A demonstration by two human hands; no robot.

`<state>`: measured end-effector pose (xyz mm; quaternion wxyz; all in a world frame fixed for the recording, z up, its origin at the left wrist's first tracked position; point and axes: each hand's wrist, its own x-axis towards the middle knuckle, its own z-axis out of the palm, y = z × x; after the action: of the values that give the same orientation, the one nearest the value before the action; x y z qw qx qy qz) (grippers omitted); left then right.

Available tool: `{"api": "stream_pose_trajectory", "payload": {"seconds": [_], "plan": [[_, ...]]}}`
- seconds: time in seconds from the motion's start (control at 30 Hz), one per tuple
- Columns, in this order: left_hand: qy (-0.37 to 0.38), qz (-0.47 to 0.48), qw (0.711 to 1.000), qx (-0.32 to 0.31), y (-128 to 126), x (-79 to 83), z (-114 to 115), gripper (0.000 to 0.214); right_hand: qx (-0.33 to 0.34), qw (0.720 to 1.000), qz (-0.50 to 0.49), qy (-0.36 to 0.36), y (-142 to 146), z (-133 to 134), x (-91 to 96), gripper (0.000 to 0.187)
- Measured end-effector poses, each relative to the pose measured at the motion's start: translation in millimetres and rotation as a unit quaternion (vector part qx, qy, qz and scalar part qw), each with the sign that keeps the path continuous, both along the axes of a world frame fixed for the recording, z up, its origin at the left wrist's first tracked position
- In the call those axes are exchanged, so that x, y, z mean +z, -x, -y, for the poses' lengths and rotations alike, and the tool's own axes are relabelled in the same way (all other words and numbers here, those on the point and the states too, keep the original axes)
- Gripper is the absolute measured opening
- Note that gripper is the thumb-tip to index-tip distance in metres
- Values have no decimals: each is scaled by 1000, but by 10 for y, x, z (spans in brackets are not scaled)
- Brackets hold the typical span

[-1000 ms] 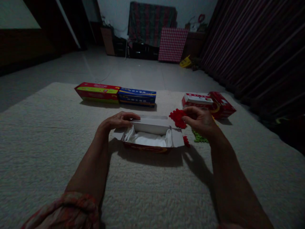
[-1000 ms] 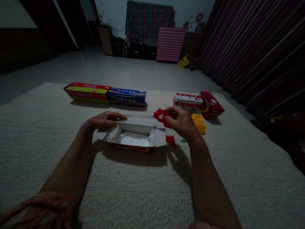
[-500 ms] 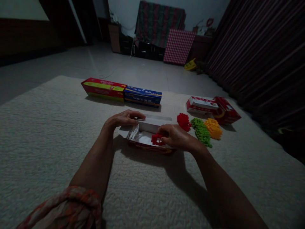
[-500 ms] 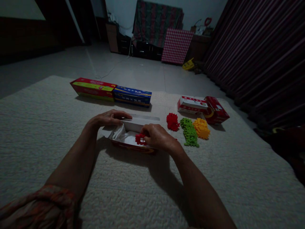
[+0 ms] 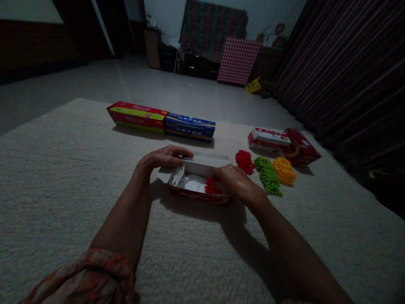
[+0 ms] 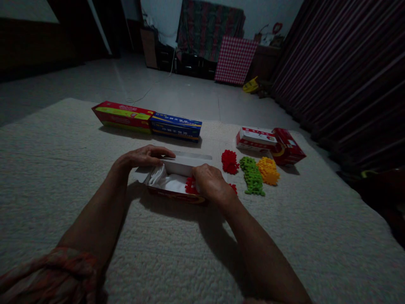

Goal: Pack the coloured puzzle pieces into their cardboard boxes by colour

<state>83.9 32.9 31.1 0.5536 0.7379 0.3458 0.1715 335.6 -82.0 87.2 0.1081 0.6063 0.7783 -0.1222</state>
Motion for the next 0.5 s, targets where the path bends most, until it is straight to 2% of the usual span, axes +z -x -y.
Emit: {"api": "stream_pose_trajectory", "payload": {"seconds": [0.1, 0.23, 0.37, 0.5], "plan": [[-5, -1, 1000, -1, 5, -5, -4, 55, 3, 1000, 27, -2, 36, 37, -7, 30], [2, 8, 1000, -6, 7, -20, -16, 56, 5, 1000, 2, -17, 18, 106, -11, 35], [4, 7, 1000, -10, 9, -29, -23, 56, -14, 1000, -9, -1, 21, 153, 65, 37], [1, -3, 1000, -7, 11, -23, -22, 56, 10, 999, -14, -28, 3, 158, 91, 33]]}}
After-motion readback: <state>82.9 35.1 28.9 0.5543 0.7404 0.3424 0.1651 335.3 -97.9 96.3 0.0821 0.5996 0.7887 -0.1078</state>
